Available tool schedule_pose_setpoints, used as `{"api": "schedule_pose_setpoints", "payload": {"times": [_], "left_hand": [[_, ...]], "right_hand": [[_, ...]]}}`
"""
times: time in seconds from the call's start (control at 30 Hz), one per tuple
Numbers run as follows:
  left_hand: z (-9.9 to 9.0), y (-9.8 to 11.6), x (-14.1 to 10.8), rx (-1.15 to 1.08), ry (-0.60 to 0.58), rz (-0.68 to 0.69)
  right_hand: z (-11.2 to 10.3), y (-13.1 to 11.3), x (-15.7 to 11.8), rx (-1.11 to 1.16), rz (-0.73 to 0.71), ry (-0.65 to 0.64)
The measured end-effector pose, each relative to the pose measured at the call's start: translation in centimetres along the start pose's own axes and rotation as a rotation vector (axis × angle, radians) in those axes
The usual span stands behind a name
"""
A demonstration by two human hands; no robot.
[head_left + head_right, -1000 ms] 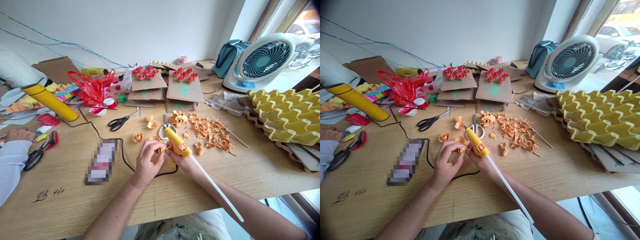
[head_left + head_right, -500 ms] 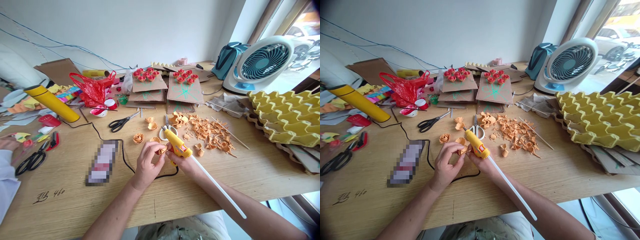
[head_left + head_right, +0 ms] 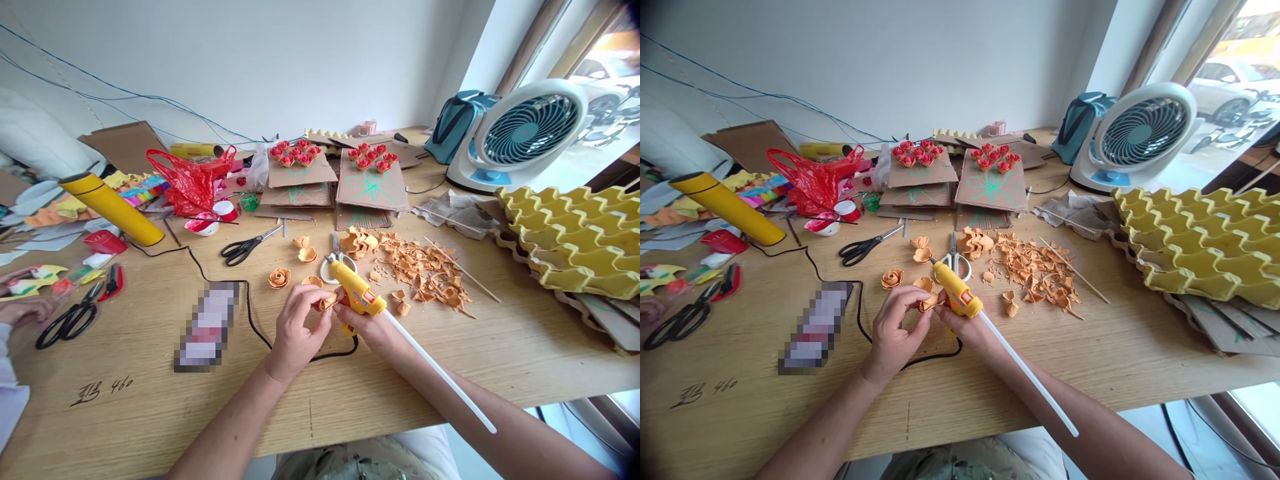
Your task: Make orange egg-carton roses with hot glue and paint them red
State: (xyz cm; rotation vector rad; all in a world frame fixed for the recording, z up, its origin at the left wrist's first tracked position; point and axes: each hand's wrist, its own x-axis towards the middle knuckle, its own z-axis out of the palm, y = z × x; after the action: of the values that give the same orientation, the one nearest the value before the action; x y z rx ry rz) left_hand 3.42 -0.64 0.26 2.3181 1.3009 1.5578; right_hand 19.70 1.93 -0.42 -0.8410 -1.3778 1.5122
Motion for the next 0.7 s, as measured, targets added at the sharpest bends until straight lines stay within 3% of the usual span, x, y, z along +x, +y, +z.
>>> {"api": "schedule_pose_setpoints", "payload": {"times": [0.33,0.7], "left_hand": [[0.1,-0.24,-0.3,-0.064,-0.028,-0.052],[0.0,-0.03,-0.16,0.041,-0.011,0.004]], "right_hand": [[-0.09,0.07,0.05,0.019,0.032,-0.034],[-0.15,0.49,0.09,0.013,0.033,-0.025]]}}
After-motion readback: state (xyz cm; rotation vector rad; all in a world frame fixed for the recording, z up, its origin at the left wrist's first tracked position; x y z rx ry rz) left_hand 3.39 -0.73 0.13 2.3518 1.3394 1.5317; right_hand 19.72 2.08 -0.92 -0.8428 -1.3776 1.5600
